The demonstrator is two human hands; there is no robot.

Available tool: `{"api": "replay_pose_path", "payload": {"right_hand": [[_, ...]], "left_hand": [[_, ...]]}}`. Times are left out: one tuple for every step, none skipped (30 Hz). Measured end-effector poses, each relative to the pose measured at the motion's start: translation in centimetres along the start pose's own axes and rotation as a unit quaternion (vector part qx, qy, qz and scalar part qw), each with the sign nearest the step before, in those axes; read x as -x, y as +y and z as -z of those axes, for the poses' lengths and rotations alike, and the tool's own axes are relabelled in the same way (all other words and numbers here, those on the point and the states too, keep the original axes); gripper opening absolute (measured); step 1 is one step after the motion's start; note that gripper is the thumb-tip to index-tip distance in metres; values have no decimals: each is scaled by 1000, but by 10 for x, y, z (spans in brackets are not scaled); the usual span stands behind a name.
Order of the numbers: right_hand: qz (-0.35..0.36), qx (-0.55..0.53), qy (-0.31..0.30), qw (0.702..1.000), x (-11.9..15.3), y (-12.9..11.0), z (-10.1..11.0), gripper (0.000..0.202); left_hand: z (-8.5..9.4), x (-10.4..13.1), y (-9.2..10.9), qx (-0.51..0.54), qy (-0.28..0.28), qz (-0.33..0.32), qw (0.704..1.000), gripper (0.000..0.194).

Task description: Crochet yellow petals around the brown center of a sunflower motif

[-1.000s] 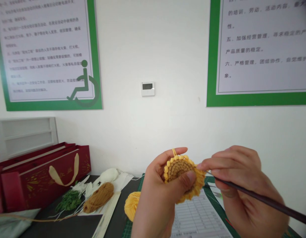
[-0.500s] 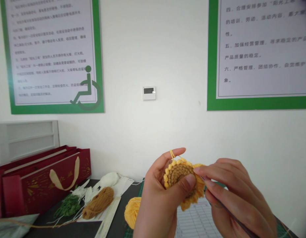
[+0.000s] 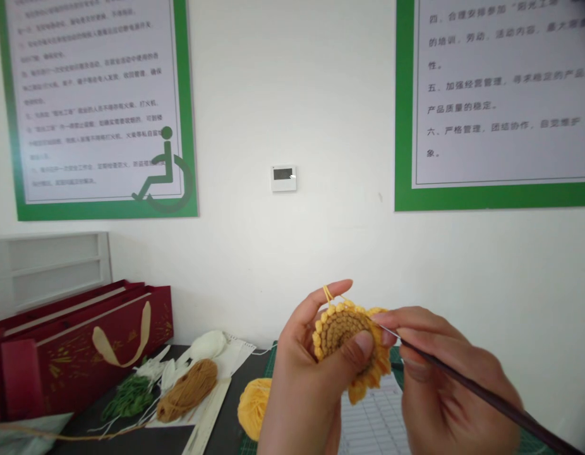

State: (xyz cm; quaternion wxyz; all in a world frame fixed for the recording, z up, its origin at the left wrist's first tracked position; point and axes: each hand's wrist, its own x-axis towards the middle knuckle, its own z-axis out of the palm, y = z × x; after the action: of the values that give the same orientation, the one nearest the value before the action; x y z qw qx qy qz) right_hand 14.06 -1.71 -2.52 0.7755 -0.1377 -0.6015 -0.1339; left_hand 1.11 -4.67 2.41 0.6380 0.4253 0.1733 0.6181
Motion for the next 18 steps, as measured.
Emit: {"api": "replay_pose_path", "payload": {"right_hand": [[2,-4,-6,1000,1,-1,0,35],[4,-7,-9,1000,0,-2,0,35],[-1,-10,-6,1000,-1,-3,0,32],[-13,-16,2,1000,-3,-5,-1,29],[-31,-25,13,999,-5,-8,-1,25],[-51,-35,22,998,-7,-10,-1,21],[-69,-43,26,996,-9,-12,-1,19],[-83,-47,25,995,-11,-14,-1,16],[-92,-48,24,994,-12,-15,-1,15],[-101,-48,23,994,-13,-17,0,14],[-104,-46,21,993,-14,-17,0,13],[-104,-43,20,993,-15,-18,1,13],[-105,-40,20,994,-15,-18,1,12],[-106,-40,20,993,-16,-18,2,12],[-109,-44,22,993,-16,-18,2,11],[-112,-50,23,992,-16,-17,2,11],[-118,-56,24,991,-16,-17,2,10],[-125,-63,24,990,-16,-17,2,10]], "left_hand": [[1,0,1,7,-4,4,1000,59],[2,0,1,13,-8,9,1000,59],[3,-1,1,17,-13,16,1000,60],[5,-1,2,18,-17,22,999,60],[7,-2,2,16,-20,28,999,60],[9,-2,2,14,-21,33,999,59],[10,-2,2,9,-22,36,999,59],[11,-3,2,5,-22,38,999,59],[12,-3,2,0,-21,39,999,58],[12,-3,2,-4,-19,40,999,57],[12,-2,2,-7,-16,40,999,56],[12,-2,3,-11,-14,40,999,55],[11,-2,3,-13,-13,38,999,55],[11,-2,3,-13,-13,38,999,55],[10,-2,4,-13,-15,38,999,55],[10,-1,4,-14,-16,38,999,55],[10,-1,4,-15,-16,39,999,55],[9,-1,5,-15,-17,42,999,55]]}}
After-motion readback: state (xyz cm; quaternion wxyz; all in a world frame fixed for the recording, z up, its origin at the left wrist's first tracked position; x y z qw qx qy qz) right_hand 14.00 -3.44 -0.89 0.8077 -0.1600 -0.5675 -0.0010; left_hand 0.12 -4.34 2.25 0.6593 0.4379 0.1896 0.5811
